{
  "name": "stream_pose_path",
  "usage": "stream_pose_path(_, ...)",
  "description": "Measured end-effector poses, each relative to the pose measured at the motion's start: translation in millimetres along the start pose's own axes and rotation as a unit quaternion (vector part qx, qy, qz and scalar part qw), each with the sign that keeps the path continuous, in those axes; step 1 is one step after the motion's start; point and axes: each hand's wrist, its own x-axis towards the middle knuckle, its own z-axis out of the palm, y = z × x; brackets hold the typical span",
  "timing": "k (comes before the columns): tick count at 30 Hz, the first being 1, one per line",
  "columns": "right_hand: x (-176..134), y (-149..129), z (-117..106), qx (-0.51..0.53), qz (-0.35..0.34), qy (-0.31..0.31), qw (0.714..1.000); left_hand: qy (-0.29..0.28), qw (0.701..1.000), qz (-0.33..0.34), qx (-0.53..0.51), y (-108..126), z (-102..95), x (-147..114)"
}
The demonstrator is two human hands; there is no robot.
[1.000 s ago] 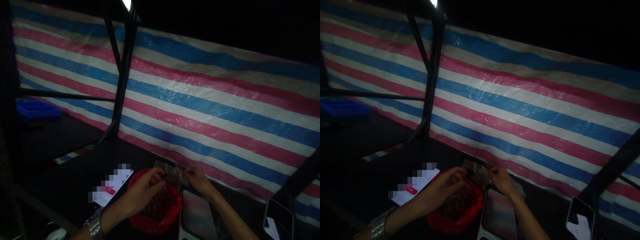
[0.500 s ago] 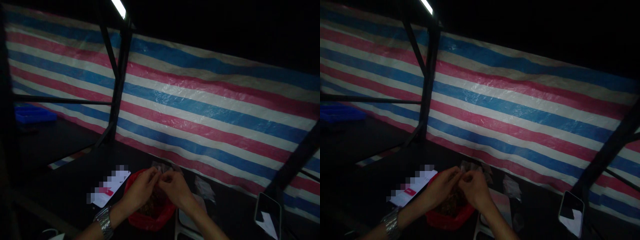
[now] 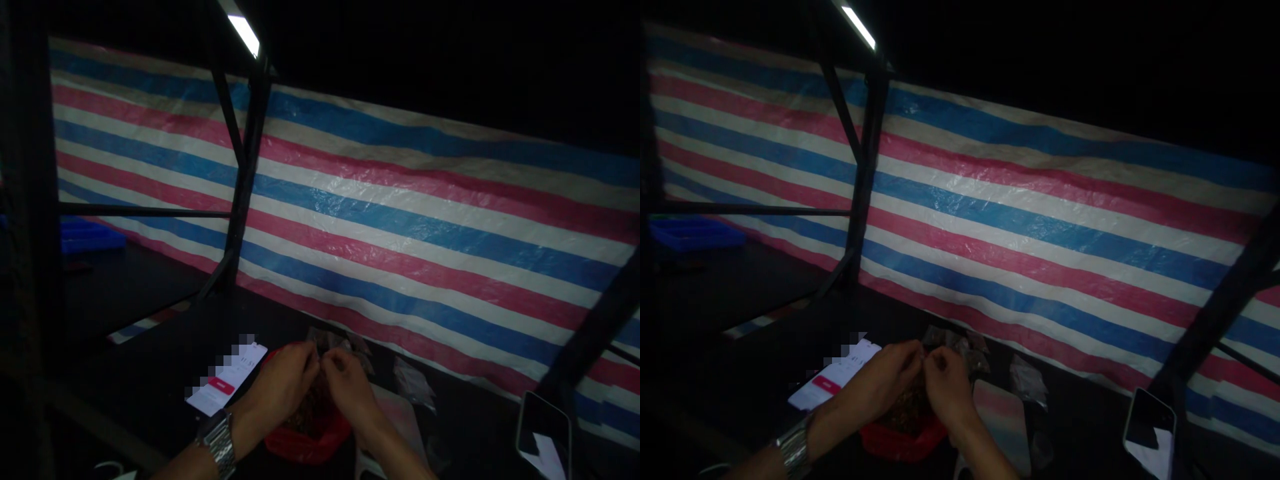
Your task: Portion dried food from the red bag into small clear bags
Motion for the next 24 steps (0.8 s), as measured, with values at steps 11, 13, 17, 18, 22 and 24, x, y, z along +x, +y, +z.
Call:
stream_pose_path(11, -1, 6, -6, -0.113, -0.093, 0.094, 0.985, -0.086, 0.950, -0.130, -0.271, -23, 4.7, -1)
stream_pose_path(13, -3, 9, -3, -0.127, -0.149, 0.077, 0.978, -0.115, 0.913, -0.163, -0.356, -23, 5.0, 1)
stream_pose_path(17, -9, 20, 2, -0.182, -0.235, 0.025, 0.955, -0.118, 0.860, -0.166, -0.468, -25, 7.1, 9)
stream_pose_path(18, -11, 23, 2, -0.194, -0.240, 0.013, 0.951, -0.104, 0.854, -0.160, -0.484, -27, 8.8, 11)
stream_pose_path(22, -17, 33, -5, -0.238, -0.236, -0.018, 0.942, -0.064, 0.845, -0.129, -0.515, -36, 18.8, 17)
stream_pose_path(24, -18, 35, -11, -0.255, -0.225, -0.026, 0.940, -0.058, 0.847, -0.110, -0.516, -36, 23.0, 16)
